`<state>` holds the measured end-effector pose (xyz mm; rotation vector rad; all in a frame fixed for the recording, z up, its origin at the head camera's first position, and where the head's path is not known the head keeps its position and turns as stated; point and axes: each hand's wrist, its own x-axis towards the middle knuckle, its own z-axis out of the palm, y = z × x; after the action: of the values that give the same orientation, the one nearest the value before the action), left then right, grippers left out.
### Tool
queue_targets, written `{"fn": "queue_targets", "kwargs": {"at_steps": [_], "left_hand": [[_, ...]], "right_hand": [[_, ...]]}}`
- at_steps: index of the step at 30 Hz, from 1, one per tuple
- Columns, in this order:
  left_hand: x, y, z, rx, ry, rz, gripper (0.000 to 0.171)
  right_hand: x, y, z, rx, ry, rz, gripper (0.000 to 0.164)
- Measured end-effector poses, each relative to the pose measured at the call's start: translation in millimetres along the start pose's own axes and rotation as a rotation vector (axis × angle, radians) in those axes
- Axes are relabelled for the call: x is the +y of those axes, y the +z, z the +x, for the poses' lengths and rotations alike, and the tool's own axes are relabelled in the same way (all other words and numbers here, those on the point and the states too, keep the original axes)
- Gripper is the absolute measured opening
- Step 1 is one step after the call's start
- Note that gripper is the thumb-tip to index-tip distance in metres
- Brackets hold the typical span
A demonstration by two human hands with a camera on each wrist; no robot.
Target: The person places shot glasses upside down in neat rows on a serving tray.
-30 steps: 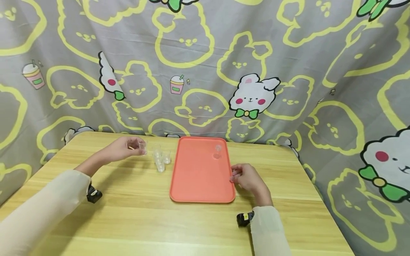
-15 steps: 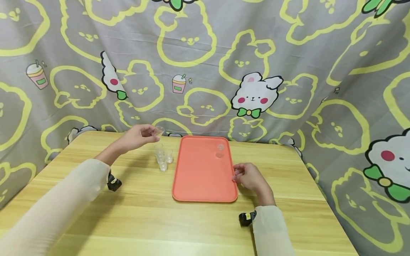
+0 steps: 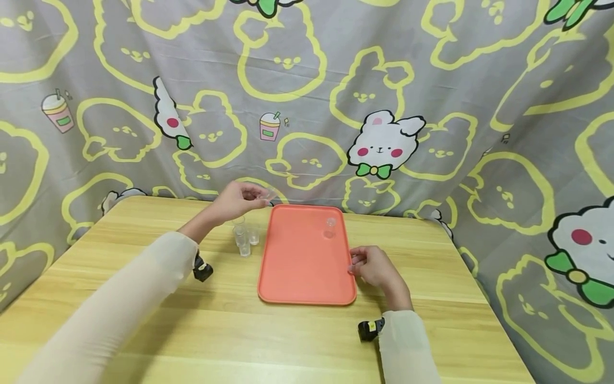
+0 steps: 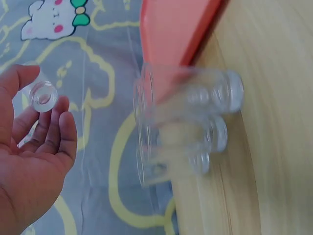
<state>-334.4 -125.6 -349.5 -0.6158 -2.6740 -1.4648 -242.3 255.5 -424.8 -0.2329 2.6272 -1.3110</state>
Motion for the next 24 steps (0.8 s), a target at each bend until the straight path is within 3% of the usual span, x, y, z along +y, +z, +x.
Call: {"fn": "queue_targets", "kwargs": {"at_steps": [13, 24], "left_hand": [[10.6, 32.0, 23.1, 0.000, 0.038, -0.012, 0.022], [25.1, 50.2, 39.2, -0.003, 0.074, -0.021, 0.021]], "right_hand": [[-1, -1, -1, -0.006, 0.002, 0.014, 0.041], [1, -2, 0, -0.004, -0.003, 0.011, 0.041]]}}
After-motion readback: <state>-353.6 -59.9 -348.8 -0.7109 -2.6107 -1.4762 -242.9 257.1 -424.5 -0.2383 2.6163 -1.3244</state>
